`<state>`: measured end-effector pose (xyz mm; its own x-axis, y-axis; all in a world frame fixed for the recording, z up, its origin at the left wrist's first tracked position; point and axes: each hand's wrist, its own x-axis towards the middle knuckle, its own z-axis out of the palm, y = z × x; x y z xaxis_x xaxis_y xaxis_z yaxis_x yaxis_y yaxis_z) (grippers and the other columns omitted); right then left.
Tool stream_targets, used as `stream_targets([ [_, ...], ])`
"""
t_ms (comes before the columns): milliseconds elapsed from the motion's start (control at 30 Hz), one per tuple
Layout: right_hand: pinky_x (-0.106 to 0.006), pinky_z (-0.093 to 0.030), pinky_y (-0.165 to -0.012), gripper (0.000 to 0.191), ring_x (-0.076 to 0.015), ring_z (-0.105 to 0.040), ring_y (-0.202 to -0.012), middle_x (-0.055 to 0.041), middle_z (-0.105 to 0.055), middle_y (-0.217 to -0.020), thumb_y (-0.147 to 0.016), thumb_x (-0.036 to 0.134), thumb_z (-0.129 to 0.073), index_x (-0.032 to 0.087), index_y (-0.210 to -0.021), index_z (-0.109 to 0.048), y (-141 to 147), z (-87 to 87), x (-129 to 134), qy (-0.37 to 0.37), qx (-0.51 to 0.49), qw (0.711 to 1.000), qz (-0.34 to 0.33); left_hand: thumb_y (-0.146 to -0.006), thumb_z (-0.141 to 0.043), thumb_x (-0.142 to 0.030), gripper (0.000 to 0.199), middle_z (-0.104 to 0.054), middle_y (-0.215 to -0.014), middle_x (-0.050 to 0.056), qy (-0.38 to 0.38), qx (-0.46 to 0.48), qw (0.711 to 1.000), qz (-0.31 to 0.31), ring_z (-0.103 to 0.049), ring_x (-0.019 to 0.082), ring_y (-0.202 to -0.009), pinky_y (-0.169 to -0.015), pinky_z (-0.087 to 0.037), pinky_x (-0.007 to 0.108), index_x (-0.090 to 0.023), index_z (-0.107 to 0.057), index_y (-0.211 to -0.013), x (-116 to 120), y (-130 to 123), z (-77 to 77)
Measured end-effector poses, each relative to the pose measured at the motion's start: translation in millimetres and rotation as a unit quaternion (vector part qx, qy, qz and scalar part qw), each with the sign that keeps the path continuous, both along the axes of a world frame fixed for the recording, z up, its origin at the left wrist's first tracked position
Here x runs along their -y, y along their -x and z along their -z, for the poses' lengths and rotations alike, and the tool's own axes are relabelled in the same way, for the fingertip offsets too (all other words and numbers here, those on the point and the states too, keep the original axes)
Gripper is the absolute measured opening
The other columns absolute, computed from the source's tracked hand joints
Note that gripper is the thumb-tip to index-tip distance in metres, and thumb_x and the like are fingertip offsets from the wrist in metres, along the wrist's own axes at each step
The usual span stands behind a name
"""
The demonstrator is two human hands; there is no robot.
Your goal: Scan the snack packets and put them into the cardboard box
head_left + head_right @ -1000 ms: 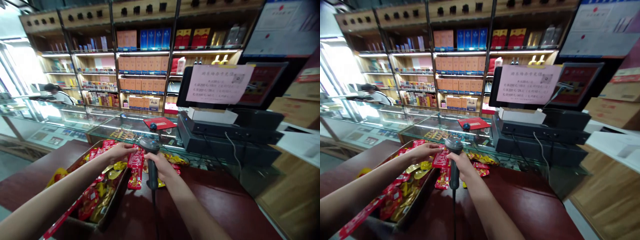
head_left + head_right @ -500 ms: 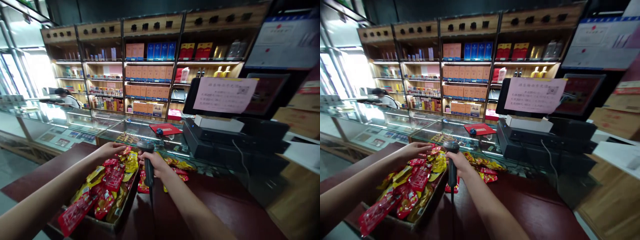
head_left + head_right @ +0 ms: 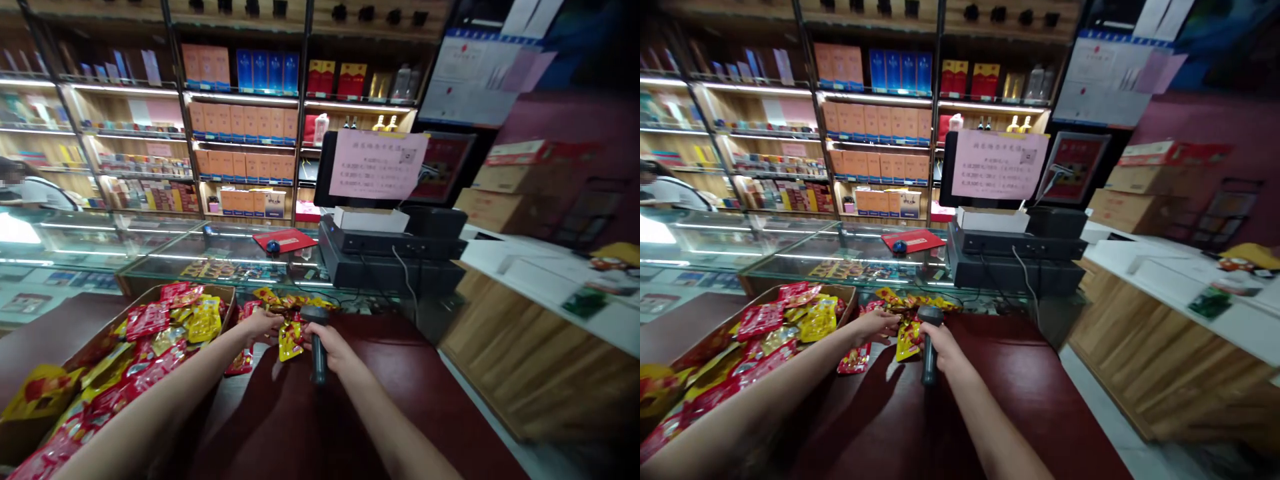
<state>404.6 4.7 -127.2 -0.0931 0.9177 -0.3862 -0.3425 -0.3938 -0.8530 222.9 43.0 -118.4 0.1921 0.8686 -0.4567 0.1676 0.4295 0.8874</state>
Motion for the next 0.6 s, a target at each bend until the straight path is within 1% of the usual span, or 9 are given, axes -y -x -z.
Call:
stream_targets([
  [67, -0.022, -0.048, -0.057, 0.007, -0.0087, -0.055, -0.051, 0.0022, -0.055, -0.053, -0.058, 0.012, -0.06, 0.014, -0.062, -0.055, -5, 12.1, -1, 0.019, -0.008, 1.0, 0.008, -0.061, -0.076, -0.038, 0.036, -0.067, -0.09, 0.011, 0.015, -0.013, 1.0, -0.004, -0.063, 0.023, -0.088, -0.061, -0.051, 0.03, -0.015, -0.063, -0.085, -4, -11, 12.9],
  [133, -0.023, -0.049, -0.059, 0.007, -0.0109, -0.059, -0.056, -0.0001, -0.059, -0.058, -0.058, 0.012, -0.059, 0.014, -0.064, -0.055, -6, 21.3, -4, 0.035, -0.024, 0.999, 0.009, -0.062, -0.075, -0.036, 0.034, -0.066, -0.098, 0.013, 0.022, -0.02, 1.0, -0.006, -0.06, 0.026, -0.098, -0.061, -0.052, 0.031, -0.015, -0.061, -0.085, -7, -15, 20.3],
  [267, -0.027, -0.051, -0.065, 0.01, -0.0141, -0.064, -0.066, -0.0038, -0.064, -0.067, -0.06, 0.01, -0.056, 0.014, -0.069, -0.056, -5, 30.4, -9, 0.057, -0.059, 0.997, 0.001, -0.059, -0.077, -0.039, 0.041, -0.062, -0.113, 0.016, 0.033, -0.003, 0.999, -0.001, -0.055, 0.029, -0.108, -0.062, -0.055, 0.034, -0.016, -0.061, -0.089, -9, -9, 25.1],
  [367, -0.03, -0.052, -0.071, 0.014, -0.0149, -0.066, -0.072, -0.0053, -0.067, -0.077, -0.061, 0.011, -0.055, 0.013, -0.075, -0.057, -5, 33.1, -10, 0.068, -0.084, 0.994, -0.009, -0.057, -0.077, -0.045, 0.048, -0.061, -0.116, 0.016, 0.033, 0.025, 0.999, 0.03, -0.053, 0.029, -0.112, -0.064, -0.056, 0.035, -0.016, -0.064, -0.092, -8, -2, 24.9],
  [467, -0.031, -0.051, -0.076, 0.017, -0.0158, -0.067, -0.077, -0.006, -0.068, -0.083, -0.061, 0.012, -0.055, 0.014, -0.078, -0.058, -5, 34.6, -10, 0.069, -0.13, 0.988, -0.036, -0.054, -0.078, -0.048, 0.054, -0.064, -0.109, 0.014, 0.019, 0.036, 0.996, 0.075, -0.057, 0.027, -0.105, -0.063, -0.056, 0.033, -0.015, -0.067, -0.095, -4, -1, 23.2],
  [533, -0.031, -0.051, -0.078, 0.017, -0.0165, -0.067, -0.079, -0.0059, -0.069, -0.083, -0.06, 0.014, -0.057, 0.015, -0.077, -0.057, -2, 34.3, -10, 0.055, -0.15, 0.986, -0.051, -0.05, -0.081, -0.044, 0.056, -0.066, -0.104, 0.013, 0.003, 0.025, 0.997, 0.078, -0.061, 0.025, -0.094, -0.061, -0.055, 0.032, -0.014, -0.067, -0.095, -2, -3, 22.4],
  [600, -0.031, -0.051, -0.078, 0.016, -0.0174, -0.067, -0.08, -0.0059, -0.069, -0.081, -0.059, 0.016, -0.059, 0.016, -0.075, -0.057, 2, 32.4, -10, 0.03, -0.147, 0.987, -0.065, -0.047, -0.083, -0.04, 0.055, -0.068, -0.095, 0.01, -0.007, 0.014, 0.997, 0.076, -0.063, 0.021, -0.082, -0.058, -0.053, 0.029, -0.014, -0.068, -0.093, -1, -5, 22.7],
])
